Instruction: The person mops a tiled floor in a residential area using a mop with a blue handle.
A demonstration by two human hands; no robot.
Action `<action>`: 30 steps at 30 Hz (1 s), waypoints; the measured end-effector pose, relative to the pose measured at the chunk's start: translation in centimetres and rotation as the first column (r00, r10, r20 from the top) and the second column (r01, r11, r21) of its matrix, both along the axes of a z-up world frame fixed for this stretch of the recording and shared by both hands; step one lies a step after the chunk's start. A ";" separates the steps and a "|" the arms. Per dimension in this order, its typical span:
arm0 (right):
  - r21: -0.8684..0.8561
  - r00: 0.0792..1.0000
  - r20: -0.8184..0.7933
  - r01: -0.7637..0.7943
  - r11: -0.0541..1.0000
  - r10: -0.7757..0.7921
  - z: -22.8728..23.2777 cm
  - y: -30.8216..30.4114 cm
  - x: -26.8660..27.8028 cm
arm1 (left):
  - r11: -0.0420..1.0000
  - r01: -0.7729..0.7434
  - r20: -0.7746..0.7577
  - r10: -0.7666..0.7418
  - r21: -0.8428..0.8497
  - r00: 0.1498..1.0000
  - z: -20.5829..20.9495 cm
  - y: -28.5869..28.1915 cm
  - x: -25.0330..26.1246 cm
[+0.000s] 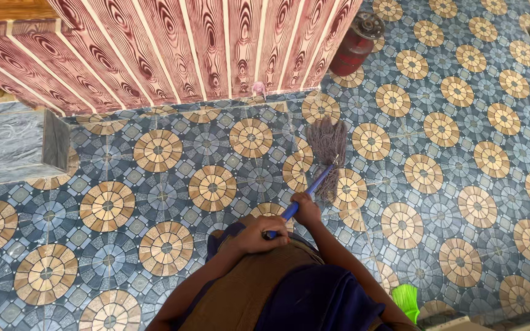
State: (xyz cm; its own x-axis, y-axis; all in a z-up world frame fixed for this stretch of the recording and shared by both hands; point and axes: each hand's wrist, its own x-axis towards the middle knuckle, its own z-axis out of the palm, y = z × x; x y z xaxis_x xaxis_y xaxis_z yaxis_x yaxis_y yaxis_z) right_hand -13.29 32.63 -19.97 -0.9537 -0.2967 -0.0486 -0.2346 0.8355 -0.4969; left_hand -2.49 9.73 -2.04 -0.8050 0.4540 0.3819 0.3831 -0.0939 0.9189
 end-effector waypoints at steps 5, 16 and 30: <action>-0.069 0.990 -0.136 -0.043 0.997 0.034 0.4 5.9 3.2 | 1.000 0.018 0.068 -0.018 -0.002 0.998 1.2 4.5 1.8; -0.260 0.938 -0.070 -0.346 0.902 0.339 -3.4 10.0 7.8 | 0.946 -0.323 0.045 0.323 -0.018 0.945 8.1 9.9 14.9; -0.576 0.712 0.022 -0.564 0.591 0.701 0.2 -1.5 14.1 | 0.913 -0.237 -0.239 0.162 -0.332 0.957 18.7 10.5 19.1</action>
